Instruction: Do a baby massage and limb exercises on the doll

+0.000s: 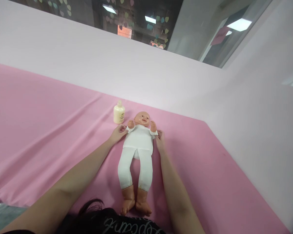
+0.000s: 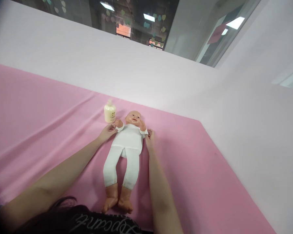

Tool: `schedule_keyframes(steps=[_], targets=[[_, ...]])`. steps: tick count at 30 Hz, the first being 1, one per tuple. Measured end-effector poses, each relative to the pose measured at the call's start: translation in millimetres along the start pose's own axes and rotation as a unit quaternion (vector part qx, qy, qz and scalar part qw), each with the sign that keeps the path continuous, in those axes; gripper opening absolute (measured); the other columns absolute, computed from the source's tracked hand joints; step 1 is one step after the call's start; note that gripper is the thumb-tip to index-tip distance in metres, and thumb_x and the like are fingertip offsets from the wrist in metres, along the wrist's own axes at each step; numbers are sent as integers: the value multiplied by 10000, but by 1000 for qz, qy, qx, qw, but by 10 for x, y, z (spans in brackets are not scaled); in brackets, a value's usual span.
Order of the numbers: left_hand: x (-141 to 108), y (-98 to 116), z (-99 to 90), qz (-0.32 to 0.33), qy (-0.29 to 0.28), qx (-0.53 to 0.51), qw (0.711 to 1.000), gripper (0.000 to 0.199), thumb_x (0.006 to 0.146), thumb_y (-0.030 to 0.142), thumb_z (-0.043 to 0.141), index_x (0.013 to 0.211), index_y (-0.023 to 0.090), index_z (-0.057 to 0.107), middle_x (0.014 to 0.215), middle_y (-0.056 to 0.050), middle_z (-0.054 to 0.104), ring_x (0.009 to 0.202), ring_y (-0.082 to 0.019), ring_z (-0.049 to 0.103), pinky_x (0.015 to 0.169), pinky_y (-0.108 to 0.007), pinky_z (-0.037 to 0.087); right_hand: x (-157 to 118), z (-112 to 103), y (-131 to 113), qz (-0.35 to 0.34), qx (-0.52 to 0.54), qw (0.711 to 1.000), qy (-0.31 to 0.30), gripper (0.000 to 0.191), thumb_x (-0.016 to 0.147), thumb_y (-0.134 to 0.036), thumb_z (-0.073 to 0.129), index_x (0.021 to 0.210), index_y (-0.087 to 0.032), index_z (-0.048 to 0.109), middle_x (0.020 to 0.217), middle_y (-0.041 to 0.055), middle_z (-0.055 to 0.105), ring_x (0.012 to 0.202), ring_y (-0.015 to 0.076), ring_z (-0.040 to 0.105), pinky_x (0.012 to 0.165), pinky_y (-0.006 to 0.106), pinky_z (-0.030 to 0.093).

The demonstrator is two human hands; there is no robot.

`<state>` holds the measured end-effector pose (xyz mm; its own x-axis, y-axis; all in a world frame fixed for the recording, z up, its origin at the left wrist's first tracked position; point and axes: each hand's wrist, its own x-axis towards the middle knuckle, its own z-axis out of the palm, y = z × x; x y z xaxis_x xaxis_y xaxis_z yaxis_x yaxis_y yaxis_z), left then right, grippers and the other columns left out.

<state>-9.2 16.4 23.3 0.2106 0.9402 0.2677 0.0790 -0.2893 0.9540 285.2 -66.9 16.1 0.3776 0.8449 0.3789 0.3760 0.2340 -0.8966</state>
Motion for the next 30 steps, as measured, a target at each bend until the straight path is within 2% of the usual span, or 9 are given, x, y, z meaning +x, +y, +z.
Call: schedule_keyframes(steps=[3,8,11,13,16,21,25,30], targets=[[-9,6,-12,4,-1,1,1000,324,763,517,705,825,217,597,911,-27,723,928,-228,672,950,-399,529,-35,19,-56,27,10,999,15,377,898,-429,579,1220,-244,513,1287,103,680,1143,222,661,968,382,543],[7,-1,-16,15,-1,-20,1000,426,730,515,731,1016,198,724,1109,-94,782,1098,-307,687,1060,-460,497,-62,15,-95,26,-36,999,25,437,908,-419,576,1297,-237,495,1299,117,638,1119,234,642,999,414,531],[22,-35,-29,21,-50,-26,998,399,751,523,738,991,205,755,1184,-117,780,1165,-333,688,1075,-482,500,-62,10,-85,43,-66,996,40,460,907,-451,574,1313,-241,522,1247,107,635,1036,235,632,953,408,548],[23,-52,-41,35,-82,-20,996,380,769,517,743,1000,217,777,1313,-127,746,1269,-345,655,1095,-475,493,-61,10,-81,41,-78,995,40,473,914,-476,560,1320,-234,541,1229,107,635,1019,237,630,949,407,550],[17,-59,-52,45,-94,0,995,417,773,518,744,1070,231,799,1458,-132,668,1380,-354,590,1108,-462,491,-61,8,-92,37,-86,995,28,491,929,-469,530,1348,-214,556,1252,119,640,1034,239,638,977,413,542],[15,-81,-51,44,-81,36,995,459,813,501,692,1181,242,783,1426,-114,675,1376,-327,587,1113,-445,495,-57,-2,-116,47,-105,993,17,516,937,-417,525,1412,-222,580,1276,124,688,1016,247,656,983,427,548],[15,-108,-42,49,-74,32,996,452,849,458,644,1234,247,754,1412,-96,684,1319,-292,613,1093,-421,505,-57,-11,-114,26,-125,992,8,549,946,-368,506,1473,-231,576,1432,142,653,1095,260,664,1025,460,535],[25,-141,-27,52,-67,41,996,539,841,436,626,1335,241,717,1429,-94,677,1259,-276,633,1061,-410,522,-61,-18,-106,13,-128,992,-3,563,960,-338,484,1504,-219,568,1464,150,643,1149,266,668,1030,462,539]])
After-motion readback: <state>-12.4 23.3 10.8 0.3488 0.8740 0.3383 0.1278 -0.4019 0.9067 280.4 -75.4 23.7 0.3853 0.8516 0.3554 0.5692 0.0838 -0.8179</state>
